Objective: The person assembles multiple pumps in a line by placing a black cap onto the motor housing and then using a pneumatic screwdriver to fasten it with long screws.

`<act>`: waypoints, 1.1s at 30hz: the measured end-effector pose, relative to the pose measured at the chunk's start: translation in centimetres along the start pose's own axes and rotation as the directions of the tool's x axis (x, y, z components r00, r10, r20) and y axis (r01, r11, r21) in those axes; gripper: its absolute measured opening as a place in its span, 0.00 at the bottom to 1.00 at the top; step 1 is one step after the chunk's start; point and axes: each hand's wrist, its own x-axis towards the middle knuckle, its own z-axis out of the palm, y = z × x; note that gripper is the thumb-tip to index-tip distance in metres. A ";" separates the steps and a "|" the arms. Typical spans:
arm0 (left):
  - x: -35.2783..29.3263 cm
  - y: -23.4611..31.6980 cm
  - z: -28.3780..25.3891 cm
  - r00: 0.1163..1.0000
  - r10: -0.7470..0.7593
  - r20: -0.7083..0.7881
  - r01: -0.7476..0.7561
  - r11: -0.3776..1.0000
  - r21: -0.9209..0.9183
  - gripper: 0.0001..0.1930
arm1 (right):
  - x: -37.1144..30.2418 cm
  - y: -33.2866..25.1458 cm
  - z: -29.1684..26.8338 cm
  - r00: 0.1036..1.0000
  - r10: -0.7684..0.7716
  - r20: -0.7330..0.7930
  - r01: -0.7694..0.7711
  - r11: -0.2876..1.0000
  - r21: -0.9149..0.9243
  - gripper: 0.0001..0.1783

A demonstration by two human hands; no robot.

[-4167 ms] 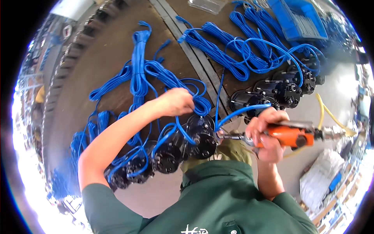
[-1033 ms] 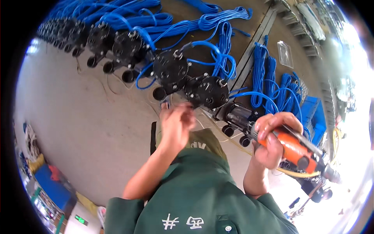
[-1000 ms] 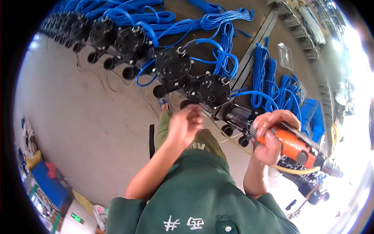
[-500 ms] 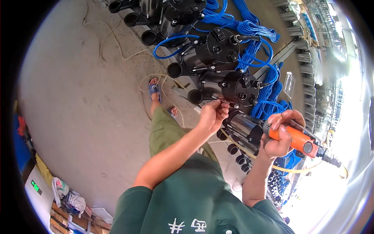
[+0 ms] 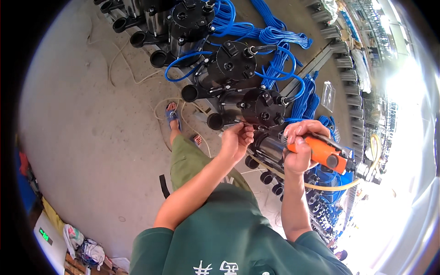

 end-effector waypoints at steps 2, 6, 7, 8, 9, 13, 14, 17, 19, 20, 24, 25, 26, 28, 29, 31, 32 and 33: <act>-1.1 0.8 0.8 0.998 -0.014 -0.057 0.023 0.988 0.155 0.12 | 0.4 0.1 0.1 1.000 0.009 0.002 -0.009 0.999 0.042 0.17; -3.1 2.3 0.9 0.847 0.510 0.152 -0.379 0.377 0.845 0.11 | 0.1 -0.2 0.5 0.992 0.112 0.060 -0.112 0.994 0.010 0.16; -3.6 2.7 1.0 0.701 0.625 0.345 -0.442 0.000 0.897 0.13 | 0.3 -0.2 0.5 0.991 0.109 0.081 -0.108 0.994 -0.013 0.16; -4.4 3.4 1.5 0.689 0.610 0.391 -0.388 -0.145 0.910 0.28 | 0.4 -0.2 0.4 0.989 0.107 0.102 -0.104 0.994 -0.036 0.17; -4.3 3.8 1.7 0.582 0.612 0.536 -0.442 -0.314 0.840 0.34 | 0.5 0.0 0.3 0.987 0.105 0.122 -0.098 0.993 -0.060 0.18; -1.9 5.0 2.1 0.455 0.460 0.762 -0.549 -0.528 0.647 0.56 | 0.6 0.7 -0.1 0.983 0.048 0.178 -0.052 0.998 0.020 0.20; -1.2 5.3 2.2 0.502 0.424 0.754 -0.565 -0.499 0.657 0.56 | 0.8 0.4 0.2 0.982 0.078 0.174 -0.083 0.996 0.025 0.20; 0.0 6.0 1.8 0.558 0.372 0.742 -0.591 -0.449 0.670 0.55 | 1.7 -0.9 1.7 0.976 0.129 0.174 -0.144 0.987 0.077 0.21; 0.2 5.9 1.3 0.578 0.371 0.727 -0.606 -0.402 0.687 0.54 | 2.6 -1.0 3.1 0.975 0.115 0.189 -0.146 0.977 0.157 0.22; 0.2 5.9 1.3 0.569 0.375 0.732 -0.601 -0.418 0.682 0.53 | 3.0 -0.3 3.8 0.978 0.088 0.191 -0.120 0.979 0.163 0.22; 0.1 5.8 1.7 0.542 0.386 0.746 -0.600 -0.443 0.666 0.52 | 4.3 3.0 5.2 0.946 0.040 0.322 -0.074 0.993 0.096 0.16; 0.1 5.7 1.6 0.541 0.392 0.744 -0.600 -0.440 0.668 0.52 | 4.3 3.0 5.4 0.949 0.060 0.310 -0.088 0.993 0.076 0.16; 0.3 5.9 1.5 0.561 0.385 0.733 -0.600 -0.421 0.681 0.53 | 4.4 2.9 5.5 0.952 0.080 0.296 -0.100 0.993 0.055 0.16; 0.4 6.5 1.5 0.559 0.377 0.738 -0.589 -0.446 0.674 0.53 | 5.4 2.5 6.0 0.954 0.091 0.284 -0.093 0.996 -0.009 0.18; 0.5 6.8 1.8 0.557 0.371 0.743 -0.587 -0.458 0.668 0.53 | 5.8 1.9 6.2 0.970 0.081 0.229 -0.091 0.995 0.031 0.19; 0.1 6.9 2.3 0.558 0.365 0.745 -0.589 -0.458 0.666 0.55 | 6.6 0.9 5.9 0.990 0.069 0.120 -0.082 0.991 0.109 0.20; 0.0 7.1 2.7 0.562 0.358 0.745 -0.612 -0.425 0.667 0.56 | 7.7 1.0 5.0 0.996 0.025 0.090 -0.035 0.992 0.121 0.21; -0.1 7.4 3.2 0.566 0.351 0.746 -0.634 -0.392 0.666 0.57 | 8.9 0.8 4.7 0.999 0.002 0.043 -0.007 0.992 0.128 0.20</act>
